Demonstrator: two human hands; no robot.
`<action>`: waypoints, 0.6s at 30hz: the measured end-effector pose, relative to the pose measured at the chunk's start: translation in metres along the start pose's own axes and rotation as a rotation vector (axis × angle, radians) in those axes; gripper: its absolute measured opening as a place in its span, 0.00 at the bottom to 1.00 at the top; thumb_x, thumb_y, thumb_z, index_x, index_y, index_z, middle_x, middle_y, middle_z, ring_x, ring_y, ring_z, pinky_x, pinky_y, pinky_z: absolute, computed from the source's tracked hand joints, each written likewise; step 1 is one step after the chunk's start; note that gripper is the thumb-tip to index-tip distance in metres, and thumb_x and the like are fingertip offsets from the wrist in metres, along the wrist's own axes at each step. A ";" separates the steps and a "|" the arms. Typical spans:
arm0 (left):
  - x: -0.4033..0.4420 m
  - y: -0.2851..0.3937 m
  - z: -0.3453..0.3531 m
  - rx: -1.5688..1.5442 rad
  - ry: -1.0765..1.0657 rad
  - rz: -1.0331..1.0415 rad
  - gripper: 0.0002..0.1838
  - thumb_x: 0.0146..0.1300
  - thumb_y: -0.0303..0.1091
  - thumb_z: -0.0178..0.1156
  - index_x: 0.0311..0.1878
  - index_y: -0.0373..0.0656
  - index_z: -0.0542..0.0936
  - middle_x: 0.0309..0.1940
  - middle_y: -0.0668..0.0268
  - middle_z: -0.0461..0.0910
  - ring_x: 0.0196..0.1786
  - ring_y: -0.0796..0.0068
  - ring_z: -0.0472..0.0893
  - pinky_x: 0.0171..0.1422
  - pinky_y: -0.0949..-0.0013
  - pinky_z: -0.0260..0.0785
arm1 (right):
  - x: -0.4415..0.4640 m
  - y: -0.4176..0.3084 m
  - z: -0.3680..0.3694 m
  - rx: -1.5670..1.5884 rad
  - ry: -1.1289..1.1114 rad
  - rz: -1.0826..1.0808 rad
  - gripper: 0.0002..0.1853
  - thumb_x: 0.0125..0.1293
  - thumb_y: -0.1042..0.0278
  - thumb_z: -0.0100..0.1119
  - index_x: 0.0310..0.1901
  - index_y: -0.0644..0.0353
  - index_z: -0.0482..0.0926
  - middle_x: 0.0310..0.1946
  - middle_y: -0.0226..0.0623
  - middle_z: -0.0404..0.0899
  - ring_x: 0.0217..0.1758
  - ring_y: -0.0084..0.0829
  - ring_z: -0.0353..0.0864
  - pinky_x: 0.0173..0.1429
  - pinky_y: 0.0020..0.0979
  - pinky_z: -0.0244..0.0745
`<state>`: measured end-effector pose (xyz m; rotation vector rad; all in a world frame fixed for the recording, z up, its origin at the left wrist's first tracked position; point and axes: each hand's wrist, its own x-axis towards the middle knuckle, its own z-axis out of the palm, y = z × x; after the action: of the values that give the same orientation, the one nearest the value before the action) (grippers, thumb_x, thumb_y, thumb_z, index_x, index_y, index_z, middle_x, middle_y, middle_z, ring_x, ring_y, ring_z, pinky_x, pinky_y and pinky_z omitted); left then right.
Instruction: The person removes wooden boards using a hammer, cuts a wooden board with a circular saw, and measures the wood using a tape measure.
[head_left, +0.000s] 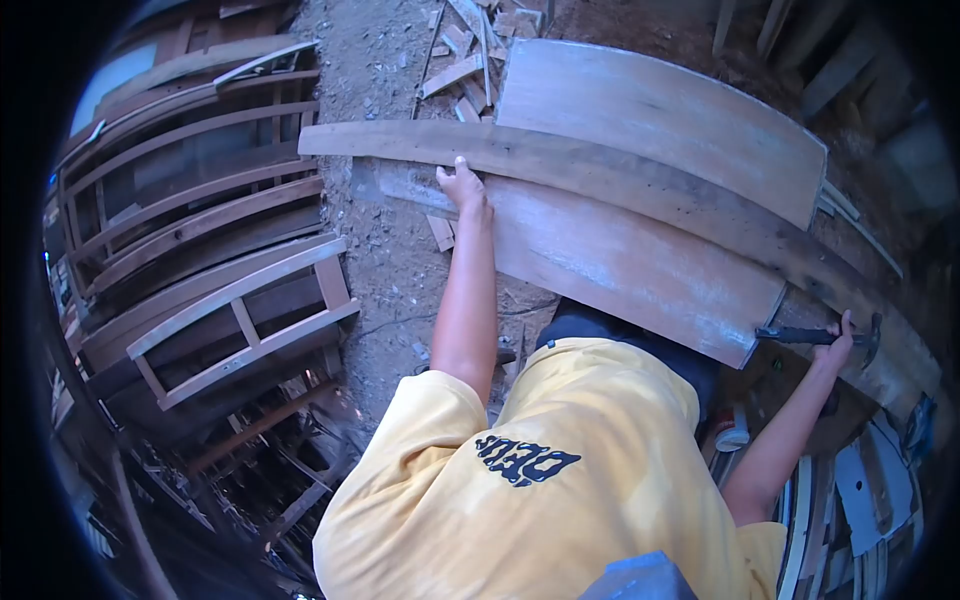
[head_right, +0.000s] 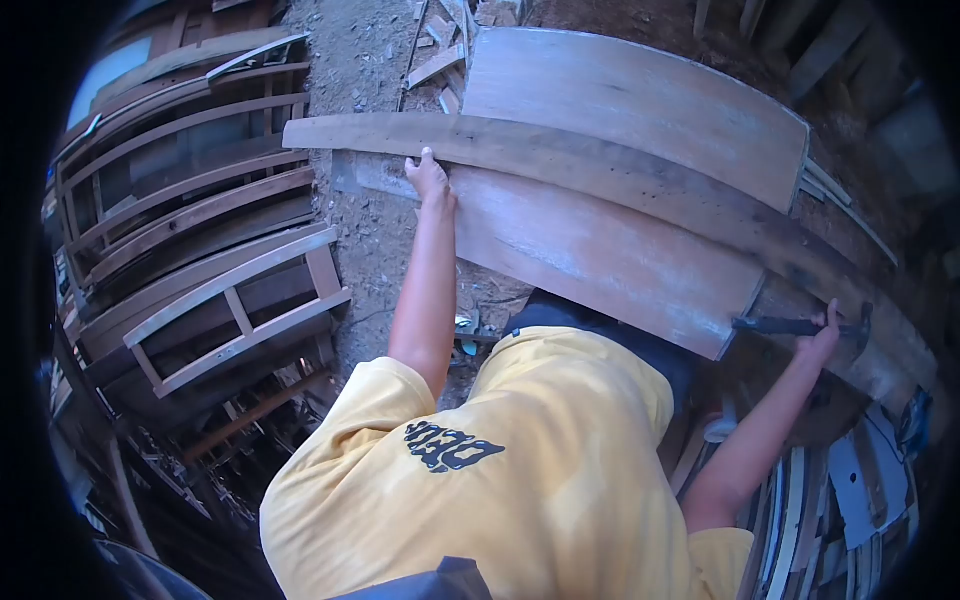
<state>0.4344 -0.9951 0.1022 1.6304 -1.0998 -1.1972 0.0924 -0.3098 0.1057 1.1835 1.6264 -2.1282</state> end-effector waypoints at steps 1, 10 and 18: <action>0.000 0.000 -0.002 0.009 0.011 -0.003 0.31 0.75 0.28 0.57 0.76 0.26 0.60 0.66 0.49 0.75 0.65 0.60 0.79 0.70 0.61 0.71 | 0.000 0.001 -0.003 -0.019 -0.020 -0.029 0.11 0.68 0.69 0.73 0.38 0.49 0.76 0.22 0.19 0.64 0.21 0.16 0.62 0.28 0.22 0.65; -0.025 0.015 -0.008 0.170 -0.307 0.053 0.10 0.69 0.29 0.59 0.44 0.29 0.83 0.41 0.56 0.84 0.38 0.64 0.81 0.45 0.58 0.79 | 0.004 0.017 -0.001 0.058 0.107 -0.072 0.18 0.60 0.72 0.72 0.53 0.56 0.83 0.45 0.34 0.81 0.33 0.29 0.78 0.40 0.35 0.80; 0.044 -0.031 -0.020 0.183 -0.147 0.104 0.06 0.70 0.26 0.64 0.40 0.31 0.80 0.33 0.57 0.84 0.27 0.69 0.80 0.28 0.61 0.71 | -0.032 -0.008 0.048 0.171 0.146 -0.099 0.13 0.70 0.74 0.68 0.41 0.48 0.70 0.28 0.24 0.71 0.19 0.20 0.65 0.26 0.29 0.66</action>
<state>0.4670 -1.0262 0.0660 1.6188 -1.4056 -1.1927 0.0867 -0.3586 0.1371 1.3655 1.6197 -2.3327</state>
